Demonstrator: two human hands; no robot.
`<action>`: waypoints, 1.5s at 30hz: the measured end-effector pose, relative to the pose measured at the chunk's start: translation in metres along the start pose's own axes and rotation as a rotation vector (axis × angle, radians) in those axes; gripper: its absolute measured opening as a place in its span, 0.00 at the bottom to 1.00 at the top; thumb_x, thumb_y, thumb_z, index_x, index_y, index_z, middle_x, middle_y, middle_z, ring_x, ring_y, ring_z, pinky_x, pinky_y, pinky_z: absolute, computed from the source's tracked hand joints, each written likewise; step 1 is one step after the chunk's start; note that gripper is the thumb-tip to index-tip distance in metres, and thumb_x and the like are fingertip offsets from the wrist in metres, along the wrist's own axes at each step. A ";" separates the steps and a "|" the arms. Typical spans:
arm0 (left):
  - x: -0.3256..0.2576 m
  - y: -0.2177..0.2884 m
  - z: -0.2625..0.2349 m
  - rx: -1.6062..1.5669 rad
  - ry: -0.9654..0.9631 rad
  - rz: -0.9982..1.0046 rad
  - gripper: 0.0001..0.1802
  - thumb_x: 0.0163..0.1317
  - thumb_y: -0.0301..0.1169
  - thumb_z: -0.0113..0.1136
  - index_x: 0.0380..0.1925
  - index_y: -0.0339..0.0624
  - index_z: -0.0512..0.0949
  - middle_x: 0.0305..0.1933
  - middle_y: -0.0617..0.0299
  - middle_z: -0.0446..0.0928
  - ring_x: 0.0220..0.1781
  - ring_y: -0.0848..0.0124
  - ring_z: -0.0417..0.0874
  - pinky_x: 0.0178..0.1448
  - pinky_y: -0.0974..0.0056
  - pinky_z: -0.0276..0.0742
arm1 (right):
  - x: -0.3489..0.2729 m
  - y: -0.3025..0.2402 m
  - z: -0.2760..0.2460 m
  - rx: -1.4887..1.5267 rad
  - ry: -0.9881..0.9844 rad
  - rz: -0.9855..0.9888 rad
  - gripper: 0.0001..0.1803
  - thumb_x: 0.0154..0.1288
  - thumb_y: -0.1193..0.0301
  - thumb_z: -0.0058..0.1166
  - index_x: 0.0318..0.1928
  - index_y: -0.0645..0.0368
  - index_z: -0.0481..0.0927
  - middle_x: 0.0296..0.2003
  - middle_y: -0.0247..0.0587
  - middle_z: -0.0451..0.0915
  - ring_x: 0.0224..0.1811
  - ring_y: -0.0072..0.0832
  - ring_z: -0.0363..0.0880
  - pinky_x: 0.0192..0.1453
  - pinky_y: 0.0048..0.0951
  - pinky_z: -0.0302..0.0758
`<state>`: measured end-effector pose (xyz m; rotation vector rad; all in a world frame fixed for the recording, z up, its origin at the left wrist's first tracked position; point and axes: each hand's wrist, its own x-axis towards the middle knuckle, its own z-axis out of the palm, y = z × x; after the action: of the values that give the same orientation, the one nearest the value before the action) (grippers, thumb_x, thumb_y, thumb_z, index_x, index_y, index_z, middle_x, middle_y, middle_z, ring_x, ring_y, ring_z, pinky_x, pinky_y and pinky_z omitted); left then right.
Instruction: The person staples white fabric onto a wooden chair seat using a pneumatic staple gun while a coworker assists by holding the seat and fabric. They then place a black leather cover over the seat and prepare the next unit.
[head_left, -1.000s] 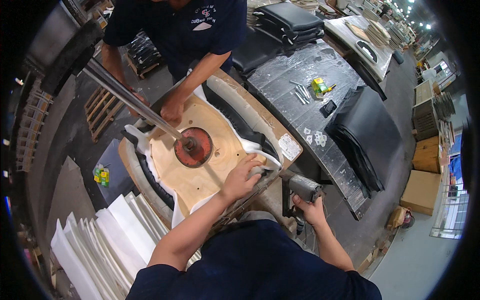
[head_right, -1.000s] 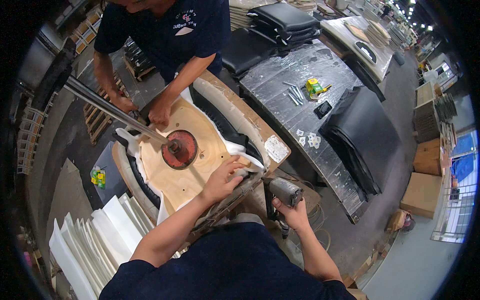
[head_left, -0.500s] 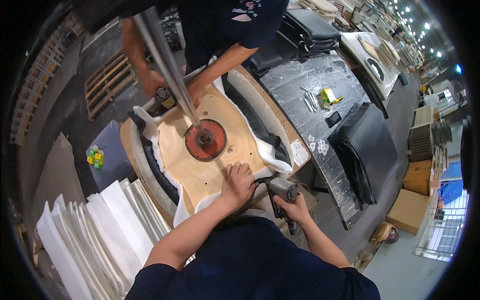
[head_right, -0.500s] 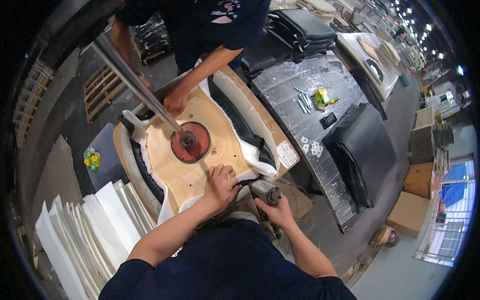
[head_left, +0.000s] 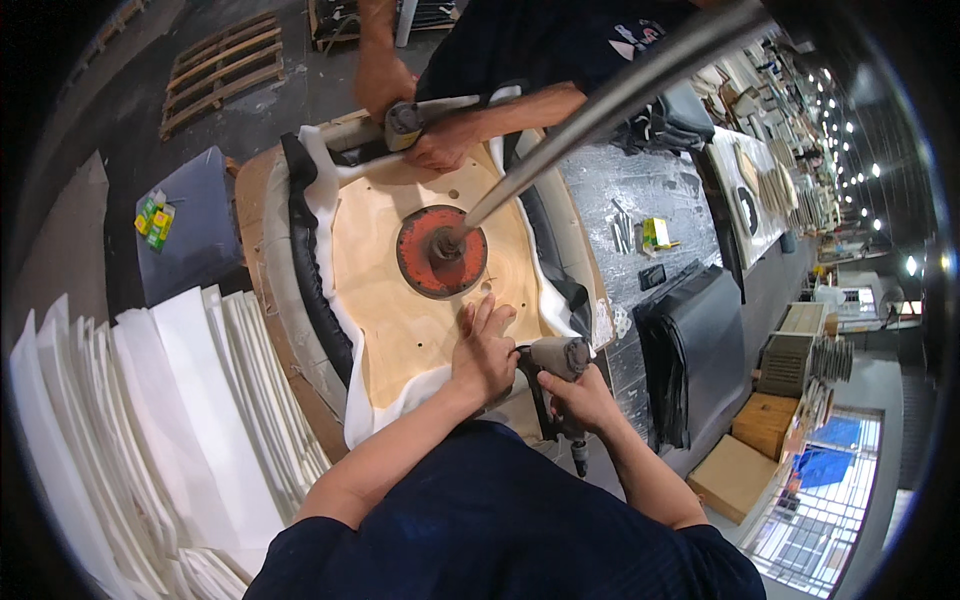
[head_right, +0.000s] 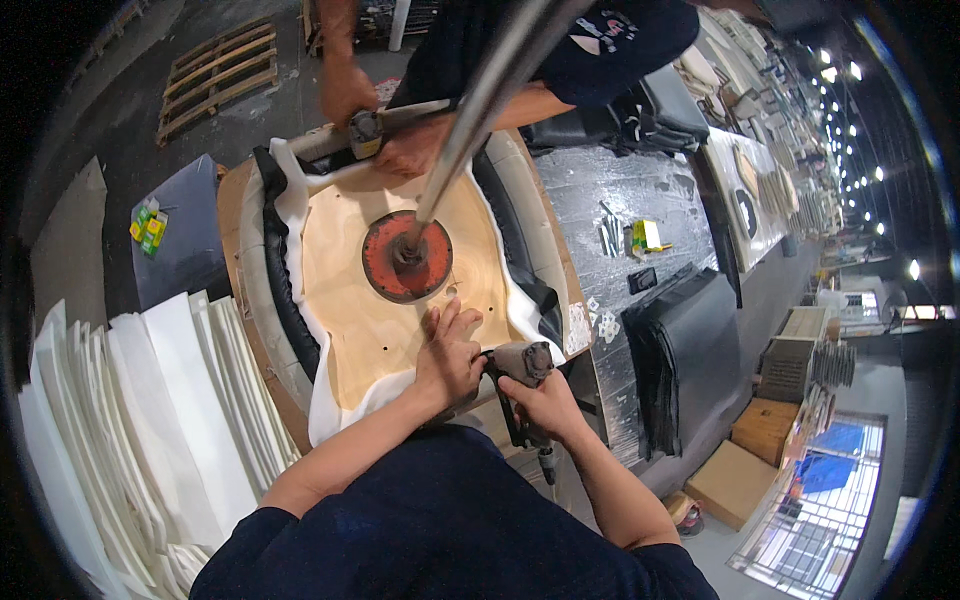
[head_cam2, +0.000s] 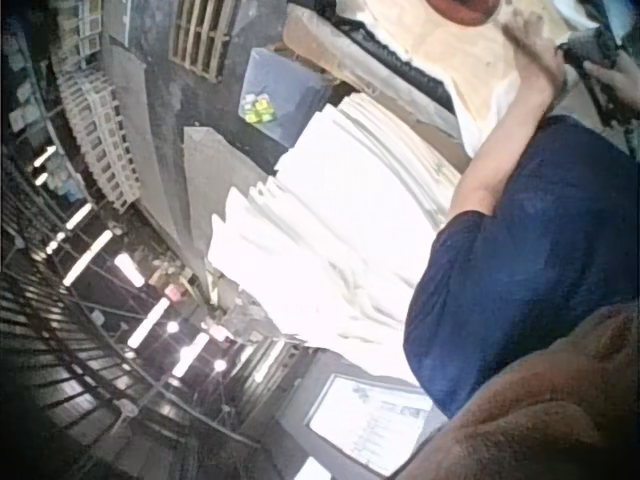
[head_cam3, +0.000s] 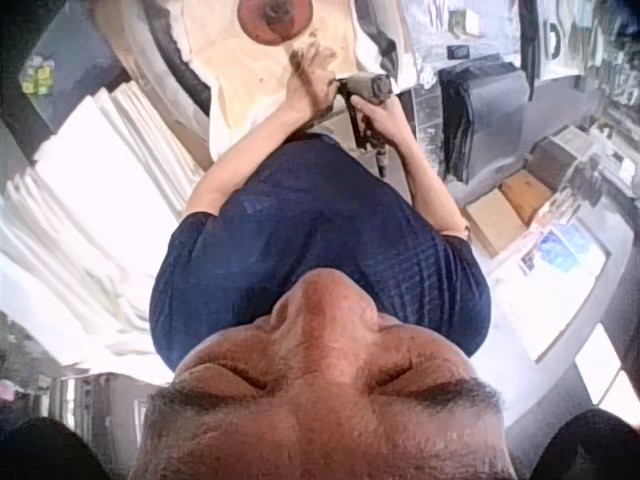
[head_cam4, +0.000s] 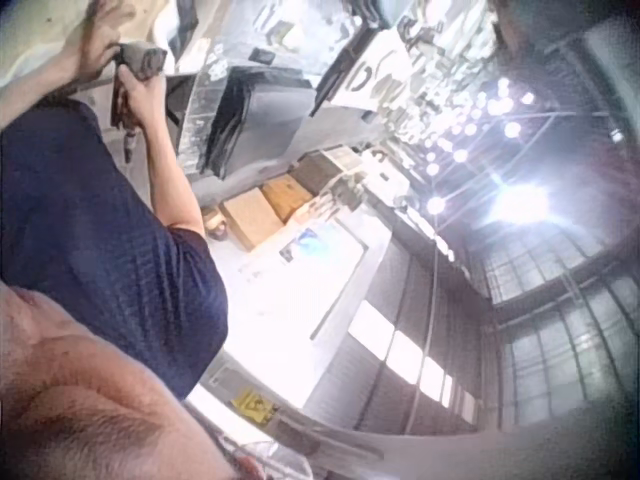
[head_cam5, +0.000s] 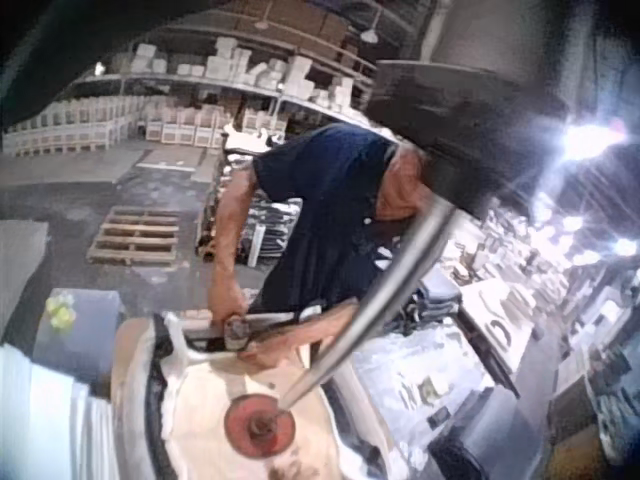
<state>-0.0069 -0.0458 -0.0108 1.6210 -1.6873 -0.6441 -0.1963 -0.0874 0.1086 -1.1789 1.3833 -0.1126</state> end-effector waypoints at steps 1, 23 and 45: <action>-0.001 0.000 0.002 0.001 0.040 0.014 0.09 0.58 0.34 0.74 0.27 0.41 0.90 0.74 0.51 0.75 0.88 0.40 0.58 0.89 0.32 0.45 | 0.002 -0.004 0.000 -0.033 -0.004 0.015 0.17 0.76 0.65 0.71 0.57 0.62 0.87 0.31 0.30 0.83 0.24 0.19 0.79 0.28 0.28 0.76; -0.012 0.004 -0.006 0.044 0.070 -0.052 0.10 0.63 0.34 0.72 0.33 0.37 0.91 0.78 0.56 0.73 0.89 0.44 0.55 0.89 0.31 0.50 | 0.012 -0.022 0.000 -0.309 0.008 -0.016 0.23 0.71 0.65 0.74 0.61 0.62 0.88 0.47 0.42 0.92 0.50 0.28 0.88 0.59 0.37 0.83; -0.081 0.005 -0.079 0.516 -0.332 -0.118 0.18 0.64 0.38 0.72 0.48 0.38 0.90 0.83 0.51 0.66 0.89 0.40 0.57 0.88 0.27 0.48 | 0.024 -0.017 0.007 -0.457 0.047 -0.078 0.23 0.68 0.65 0.75 0.58 0.63 0.87 0.44 0.46 0.92 0.42 0.32 0.91 0.50 0.39 0.86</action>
<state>0.0485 0.0438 0.0313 2.0710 -2.1391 -0.5893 -0.1748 -0.1071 0.1023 -1.6172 1.4473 0.1288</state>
